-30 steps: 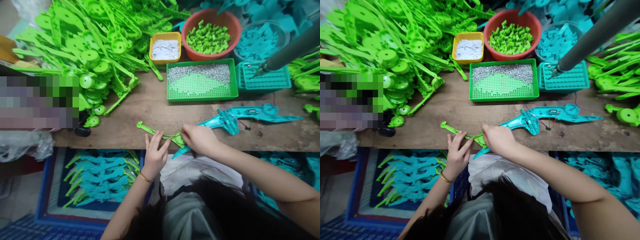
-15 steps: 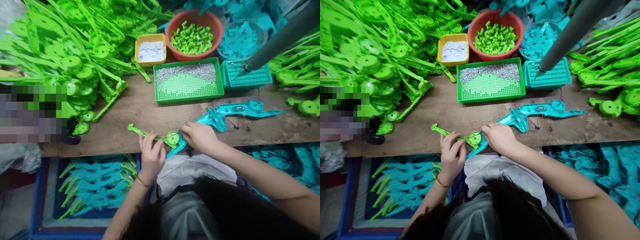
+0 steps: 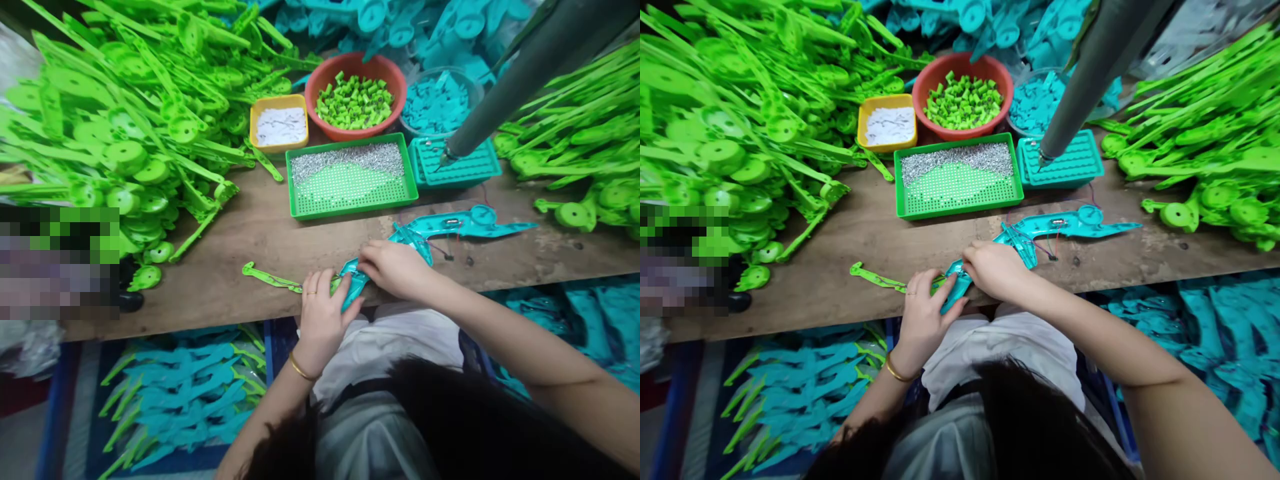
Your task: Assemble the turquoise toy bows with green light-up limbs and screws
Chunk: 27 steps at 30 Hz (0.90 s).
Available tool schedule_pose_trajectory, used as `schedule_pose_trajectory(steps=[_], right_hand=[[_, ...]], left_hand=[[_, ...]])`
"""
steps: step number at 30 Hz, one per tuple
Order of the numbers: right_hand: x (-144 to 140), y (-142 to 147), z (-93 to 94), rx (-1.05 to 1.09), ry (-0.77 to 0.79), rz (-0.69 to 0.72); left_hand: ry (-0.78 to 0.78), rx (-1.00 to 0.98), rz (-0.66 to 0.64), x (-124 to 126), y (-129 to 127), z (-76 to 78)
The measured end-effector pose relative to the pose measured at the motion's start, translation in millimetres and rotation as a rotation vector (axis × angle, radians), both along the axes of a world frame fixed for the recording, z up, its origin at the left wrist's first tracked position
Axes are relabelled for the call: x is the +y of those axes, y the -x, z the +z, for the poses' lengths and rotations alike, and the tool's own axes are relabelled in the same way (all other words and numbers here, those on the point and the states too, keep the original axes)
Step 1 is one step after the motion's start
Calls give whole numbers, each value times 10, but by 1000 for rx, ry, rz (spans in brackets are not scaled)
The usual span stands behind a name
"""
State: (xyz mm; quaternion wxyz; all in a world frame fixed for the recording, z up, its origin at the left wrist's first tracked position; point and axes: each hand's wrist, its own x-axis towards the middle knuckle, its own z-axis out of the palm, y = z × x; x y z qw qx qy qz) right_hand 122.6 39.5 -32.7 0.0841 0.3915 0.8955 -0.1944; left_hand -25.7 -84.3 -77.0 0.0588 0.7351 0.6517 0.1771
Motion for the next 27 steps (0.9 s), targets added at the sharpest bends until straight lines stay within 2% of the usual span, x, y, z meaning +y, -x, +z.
schedule_pose_trajectory(steps=[7, 13, 17, 27], right_hand=[[-27, 59, -97, 2, -55, -10], [91, -209, -76, 59, -72, -166], [71, -315, -94, 4, -156, -142], [129, -142, -124, -31, -226, -180]], left_hand=[[1, 37, -9, 11, -8, 12], [-16, 35, -6, 10, -8, -12], [-10, 28, -1, 7, -11, -10], [3, 21, 0, 69, -21, -24]])
